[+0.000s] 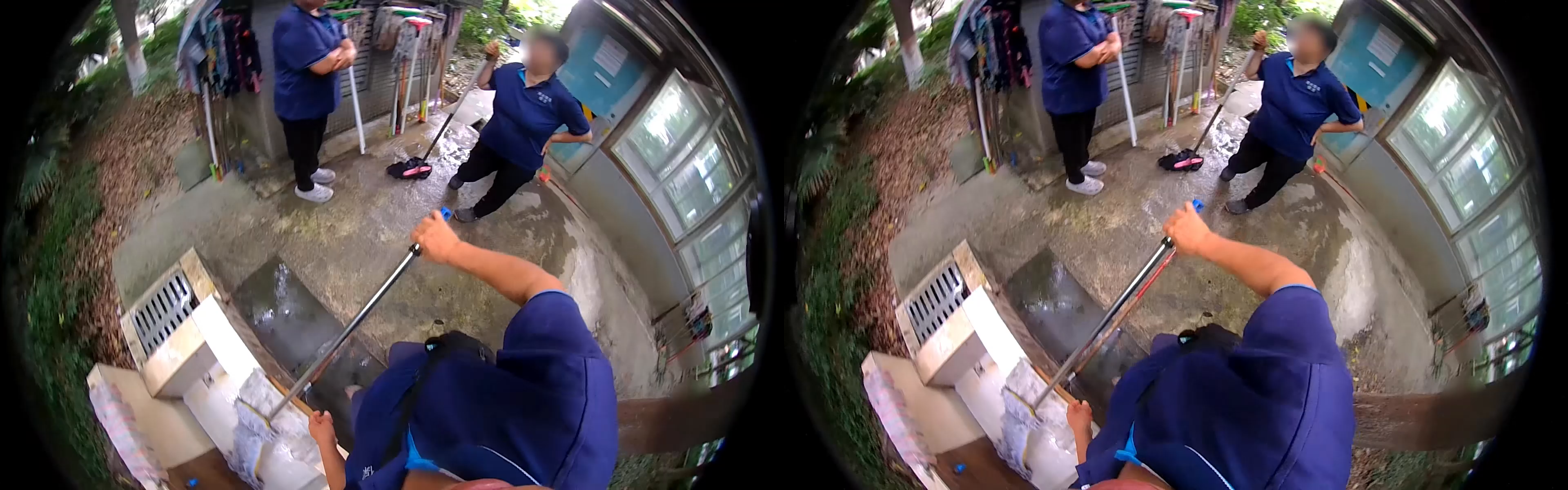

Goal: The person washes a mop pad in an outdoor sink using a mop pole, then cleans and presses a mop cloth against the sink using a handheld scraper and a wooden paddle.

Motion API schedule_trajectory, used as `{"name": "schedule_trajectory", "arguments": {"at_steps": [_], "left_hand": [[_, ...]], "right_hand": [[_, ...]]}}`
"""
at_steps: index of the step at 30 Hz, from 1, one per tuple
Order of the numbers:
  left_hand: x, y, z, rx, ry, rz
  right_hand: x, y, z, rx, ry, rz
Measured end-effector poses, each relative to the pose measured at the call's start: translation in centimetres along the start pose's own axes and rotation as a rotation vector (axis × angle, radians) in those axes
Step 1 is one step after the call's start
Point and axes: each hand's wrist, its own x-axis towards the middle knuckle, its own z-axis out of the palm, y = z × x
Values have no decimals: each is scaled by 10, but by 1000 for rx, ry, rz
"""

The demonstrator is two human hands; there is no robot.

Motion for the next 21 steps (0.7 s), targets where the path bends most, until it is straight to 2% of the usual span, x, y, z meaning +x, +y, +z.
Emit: {"name": "schedule_trajectory", "arguments": {"at_steps": [2, 3, 4, 5, 6, 7, 8, 11, 13, 15, 17, 19, 20, 21], "left_hand": [[0, 5, -10, 345, 23, 72], [23, 40, 1, 387, 45, 110], [29, 28, -19, 557, 55, 348], [46, 19, 30, 646, 24, 612], [49, 37, 35, 661, 29, 626], [43, 65, 30, 672, 140, 715], [43, 90, 68, 623, 233, 813], [47, 89, 86, 682, 183, 724], [23, 116, 115, 707, 158, 624], [-17, 173, 141, 1035, -58, 426], [-28, 174, 160, 1007, -21, 358], [-50, 196, 184, 797, 302, 726], [-60, 213, 188, 799, 315, 711], [-72, 237, 193, 767, 230, 608]], "right_hand": [[-14, -22, -6, 89, 88, -85], [-1, -1, -2, 125, 123, -50], [-5, -16, 1, 179, 140, -68], [-9, 14, 1, 144, 152, -87], [-5, 13, 7, 178, 222, -95], [0, 0, 13, 208, 240, -81], [2, 17, 9, 182, 260, -101], [-5, 19, 4, 221, 244, -190], [-6, 38, -2, 225, 218, -267], [1, 53, -3, 259, 100, -460], [5, 63, -7, 249, 52, -509], [11, 77, -28, 157, -69, -505], [15, 77, -22, 163, -66, -522], [20, 77, -14, 223, -64, -497]]}}
